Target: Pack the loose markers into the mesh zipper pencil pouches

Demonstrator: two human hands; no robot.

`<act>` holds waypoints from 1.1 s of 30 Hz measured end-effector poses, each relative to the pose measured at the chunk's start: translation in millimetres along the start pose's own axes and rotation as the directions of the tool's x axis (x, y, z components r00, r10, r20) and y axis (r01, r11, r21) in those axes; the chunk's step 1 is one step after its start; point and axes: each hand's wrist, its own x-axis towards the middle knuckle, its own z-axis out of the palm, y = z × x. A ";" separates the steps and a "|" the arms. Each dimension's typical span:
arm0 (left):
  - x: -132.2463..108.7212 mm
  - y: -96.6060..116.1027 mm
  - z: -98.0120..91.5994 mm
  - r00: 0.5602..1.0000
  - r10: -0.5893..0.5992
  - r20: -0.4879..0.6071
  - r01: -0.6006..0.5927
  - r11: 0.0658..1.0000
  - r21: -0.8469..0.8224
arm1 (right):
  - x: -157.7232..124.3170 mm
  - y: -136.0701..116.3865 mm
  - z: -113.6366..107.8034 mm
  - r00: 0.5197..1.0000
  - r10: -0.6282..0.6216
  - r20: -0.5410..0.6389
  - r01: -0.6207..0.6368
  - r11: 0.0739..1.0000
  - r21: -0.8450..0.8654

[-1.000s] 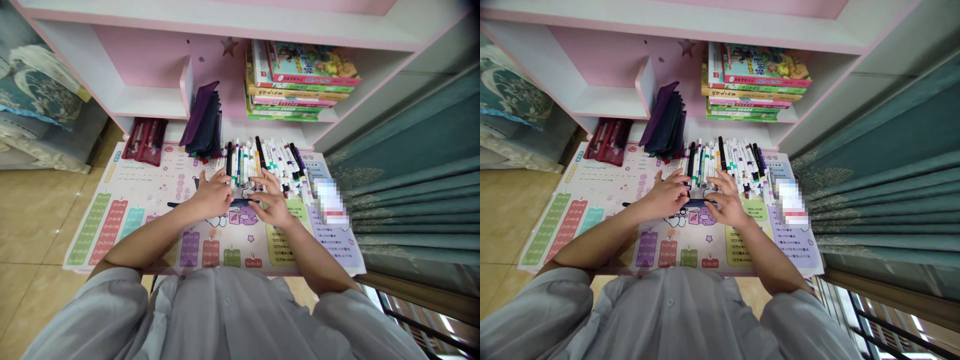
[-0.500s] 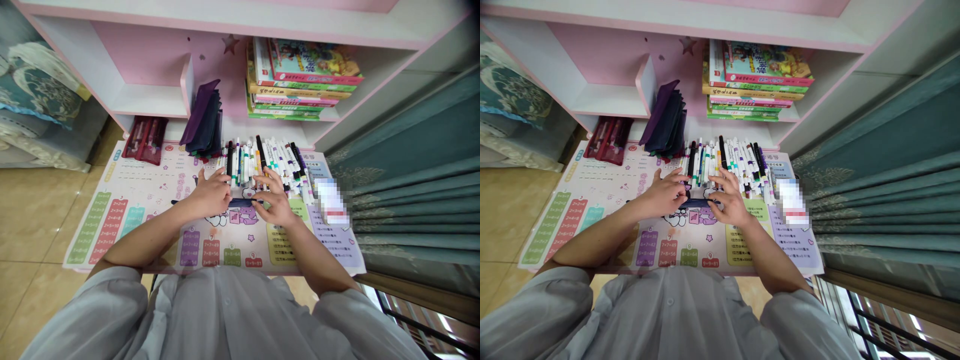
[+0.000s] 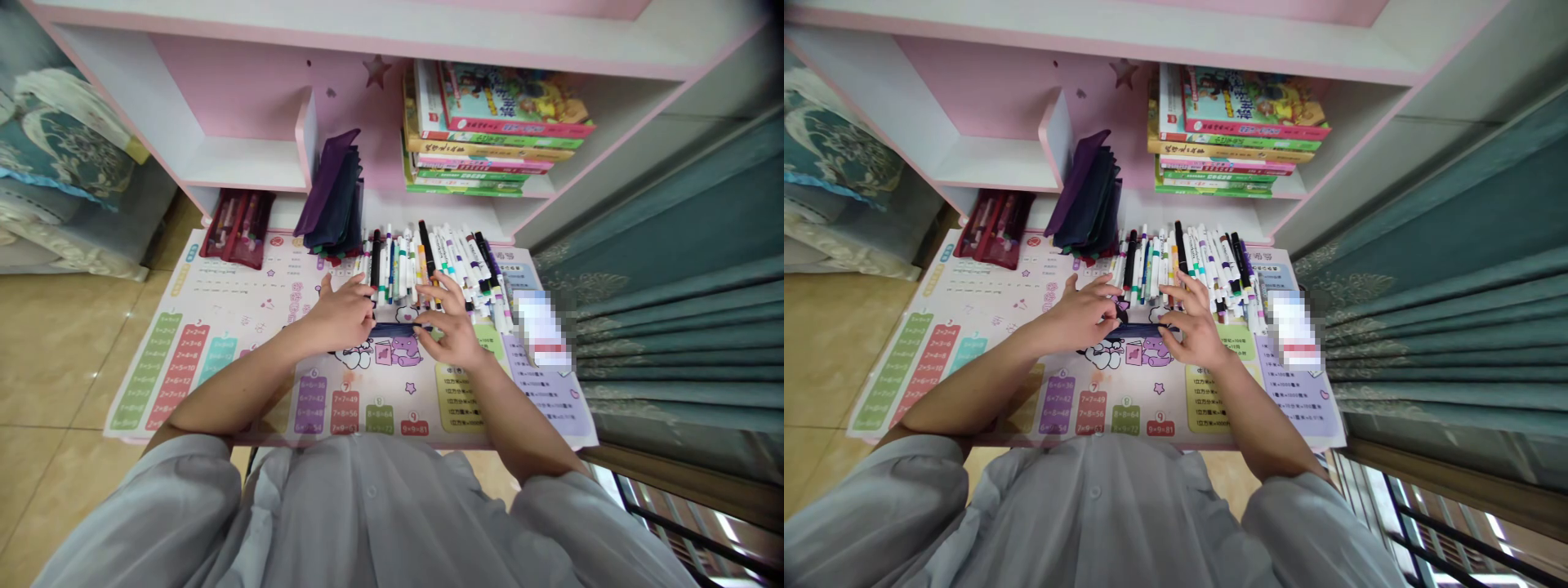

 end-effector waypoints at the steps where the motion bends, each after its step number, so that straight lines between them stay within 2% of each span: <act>1: -0.2 -0.2 -0.5 1.000 0.002 0.002 -0.002 1.000 0.002 | -0.4 0.4 -0.1 1.000 0.006 0.009 -0.006 1.000 0.000; 8: -3.0 -1.7 -6.1 1.000 0.002 0.022 -0.002 1.000 0.002 | 0.5 1.5 0.9 0.998 -0.033 -0.051 0.036 0.998 0.057; 13: -4.9 -3.8 -8.8 1.000 0.004 0.021 -0.004 1.000 -0.012 | -0.7 3.7 -0.2 1.000 0.020 -0.013 -0.020 1.000 0.014; 17: -5.3 -8.1 -9.5 1.000 0.005 0.016 -0.005 1.000 0.004 | -2.7 7.1 0.3 0.999 0.037 -0.029 -0.037 0.999 -0.009; 24: -5.1 -11.5 -10.0 1.000 -0.002 0.023 0.001 0.999 0.049 | -2.1 9.1 0.1 0.998 -0.022 -0.054 0.023 0.999 0.024; 33: -7.2 -11.9 -15.3 1.000 -0.011 0.019 0.010 0.999 0.053 | -1.5 12.1 -3.5 0.999 -0.008 -0.036 0.008 1.000 -0.018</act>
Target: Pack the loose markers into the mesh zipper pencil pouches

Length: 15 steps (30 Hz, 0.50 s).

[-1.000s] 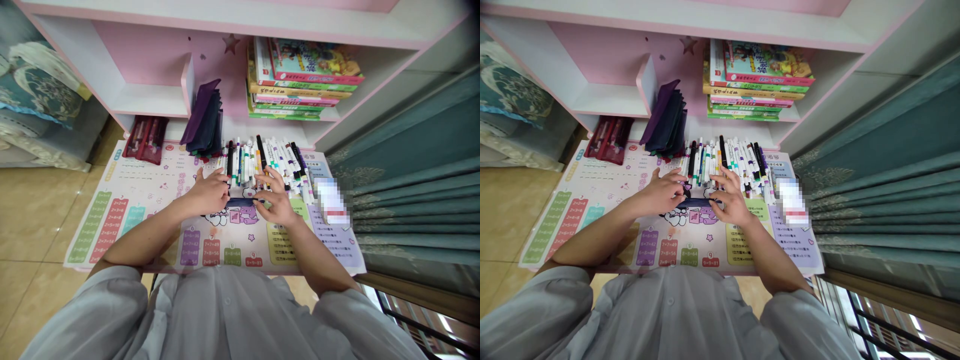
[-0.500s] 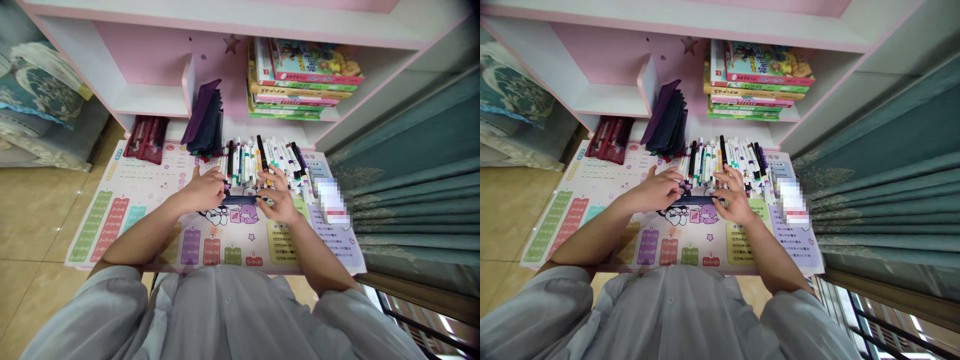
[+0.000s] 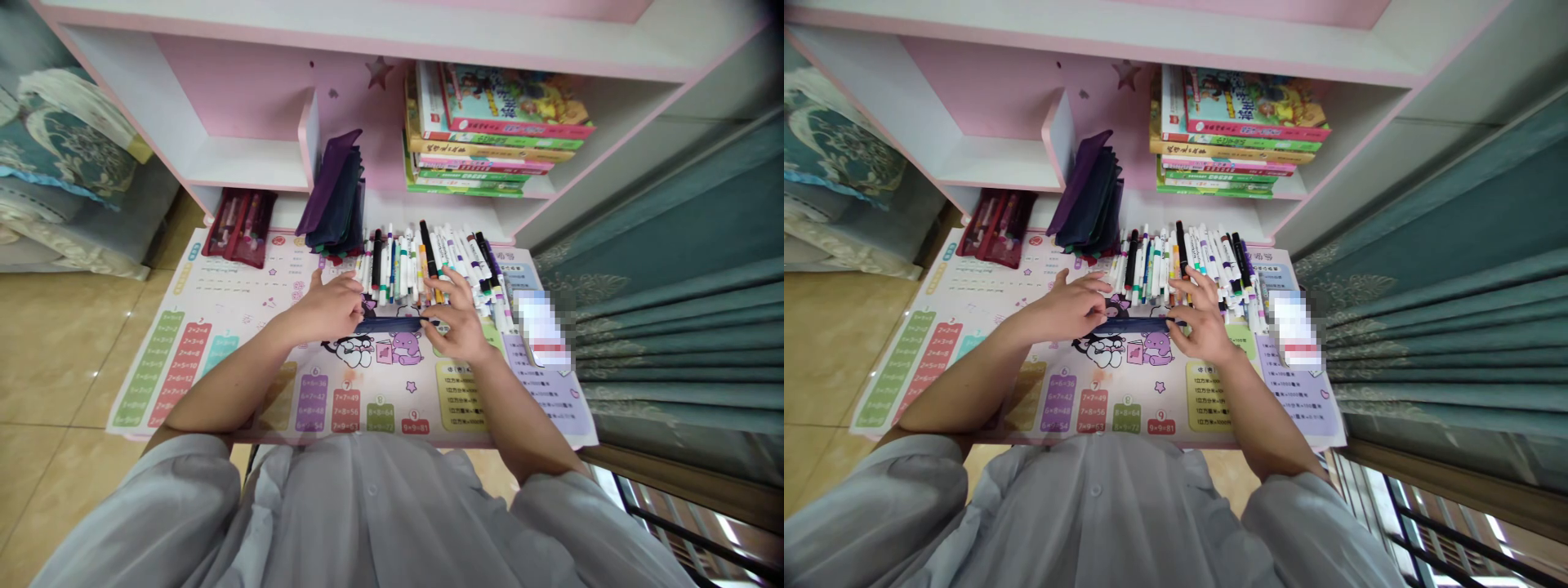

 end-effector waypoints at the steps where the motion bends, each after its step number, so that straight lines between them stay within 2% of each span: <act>1: -0.6 -0.9 -0.7 1.000 -0.006 0.005 0.006 1.000 -0.002 | 0.2 0.2 -0.6 1.000 -0.004 -0.006 0.004 1.000 -0.002; 10: -4.4 -4.1 -5.7 1.000 -0.011 0.008 0.011 1.000 -0.018 | 0.9 0.7 -2.4 1.000 -0.019 -0.018 0.019 1.000 -0.004; 15: -5.3 -5.5 -8.2 0.999 -0.026 0.025 0.026 1.000 -0.005 | -1.6 3.4 -1.6 1.000 0.015 -0.011 -0.015 1.000 -0.012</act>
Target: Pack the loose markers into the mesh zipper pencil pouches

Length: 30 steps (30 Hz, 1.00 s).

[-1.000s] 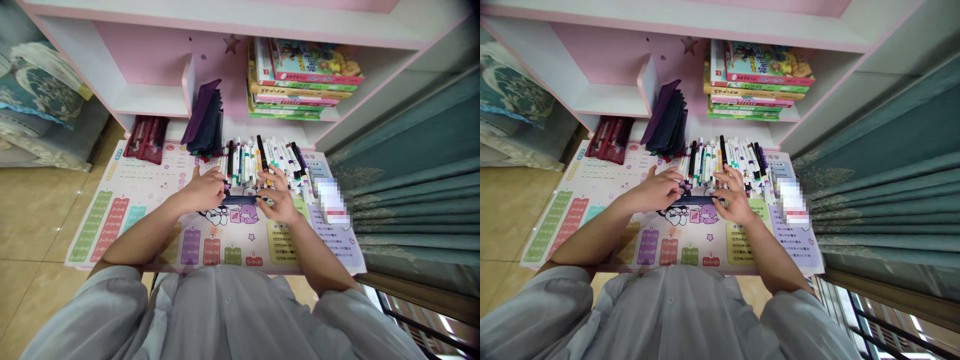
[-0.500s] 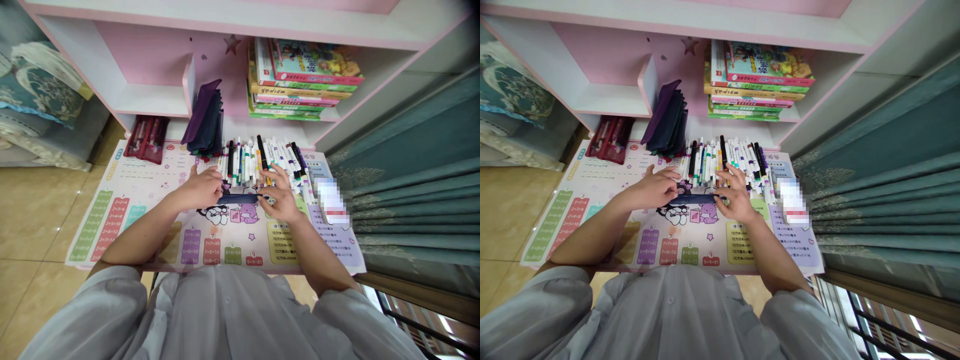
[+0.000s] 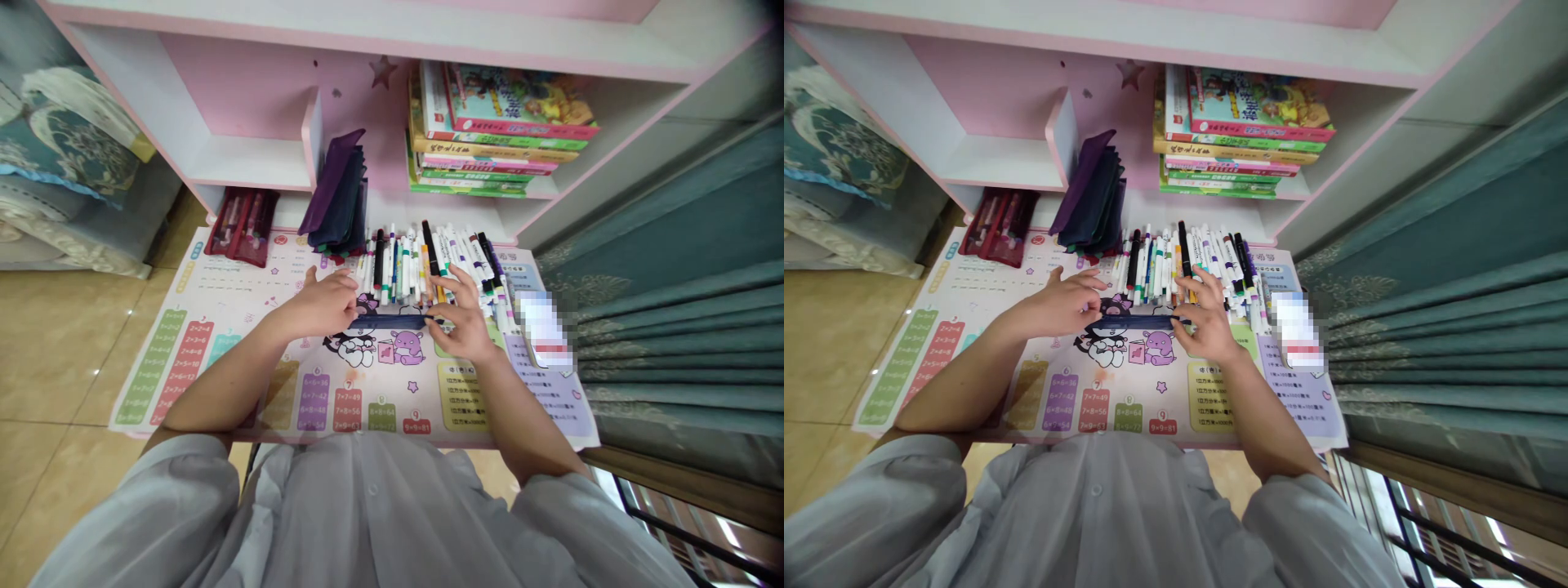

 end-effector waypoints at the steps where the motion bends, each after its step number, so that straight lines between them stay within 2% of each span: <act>1: 0.0 -1.4 0.1 1.000 0.007 -0.006 -0.007 1.000 0.001 | -0.3 0.5 0.1 1.000 0.006 0.004 -0.006 1.000 -0.001; 5: 0.1 -7.6 0.9 1.000 0.014 -0.014 -0.014 1.000 0.006 | -0.3 0.8 -0.3 1.000 0.012 0.012 -0.012 1.000 0.001; 13: 0.5 -11.5 -4.2 0.998 -0.049 0.042 0.048 0.999 0.011 | 2.0 -1.0 -2.4 1.000 -0.022 -0.010 0.022 1.000 -0.005; 26: 0.1 -22.2 -11.6 0.997 -0.070 0.026 0.069 0.997 0.040 | 3.5 -1.7 -4.0 1.000 -0.007 -0.011 0.007 1.000 0.001; 30: 1.5 -28.8 -13.2 0.999 -0.041 0.024 0.040 0.998 0.044 | 3.2 -0.3 -5.5 1.000 -0.007 0.012 0.008 1.000 -0.022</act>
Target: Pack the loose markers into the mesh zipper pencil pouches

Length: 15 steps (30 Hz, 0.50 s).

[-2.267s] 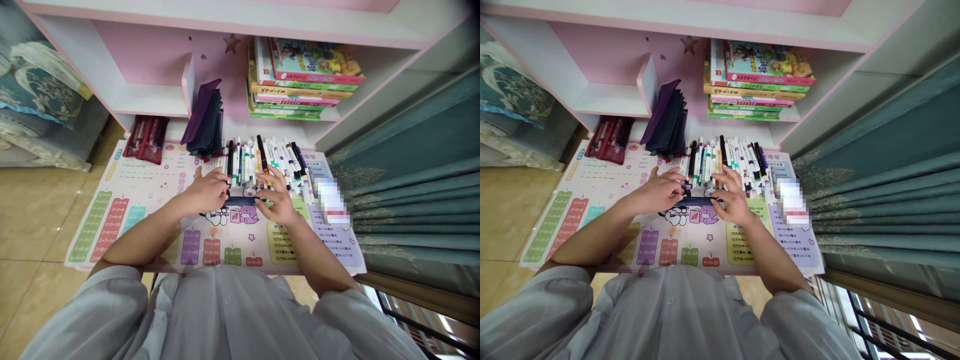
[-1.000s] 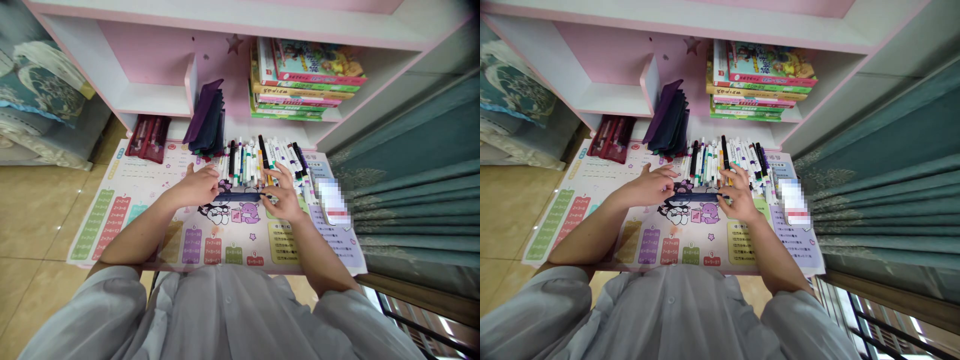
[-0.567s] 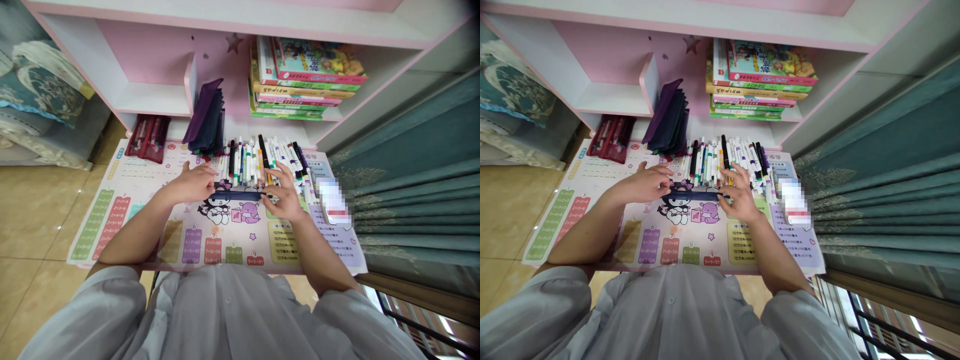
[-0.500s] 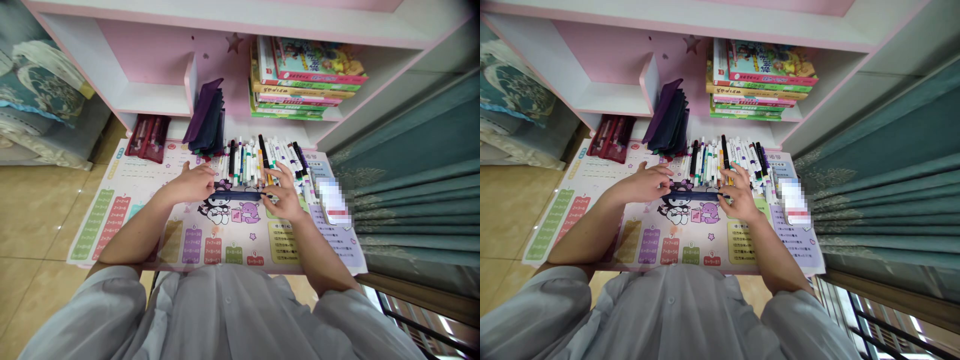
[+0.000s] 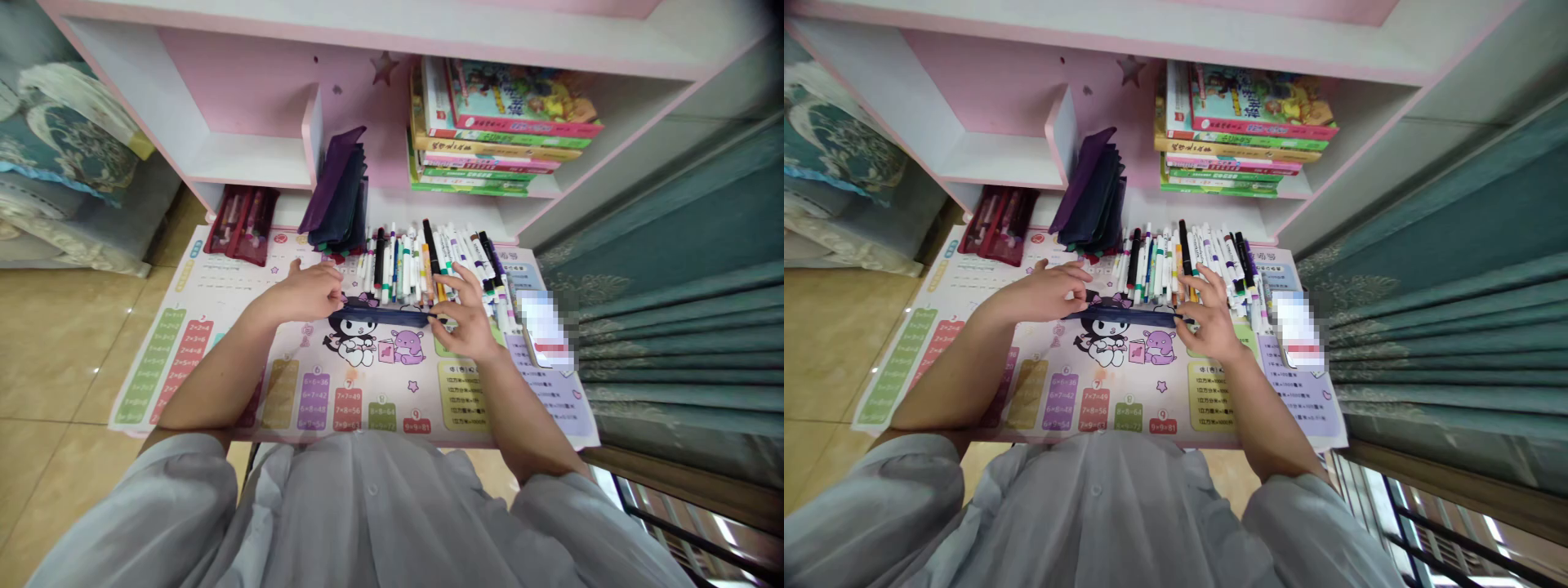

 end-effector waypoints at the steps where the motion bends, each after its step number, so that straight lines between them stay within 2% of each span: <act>1: 0.3 -1.7 -0.5 1.000 0.003 -0.006 -0.003 1.000 0.000 | 0.0 0.4 -0.3 1.000 -0.004 -0.004 0.004 1.000 -0.004; 7: 0.3 -8.2 -3.9 0.999 -0.047 0.001 0.047 0.999 0.005 | -0.3 1.0 -0.2 1.000 -0.001 -0.013 0.001 1.000 0.003; 15: -0.3 -14.3 -6.6 0.999 -0.030 0.021 0.029 0.999 0.041 | -0.7 0.9 -1.0 0.999 0.040 0.015 -0.040 0.999 -0.012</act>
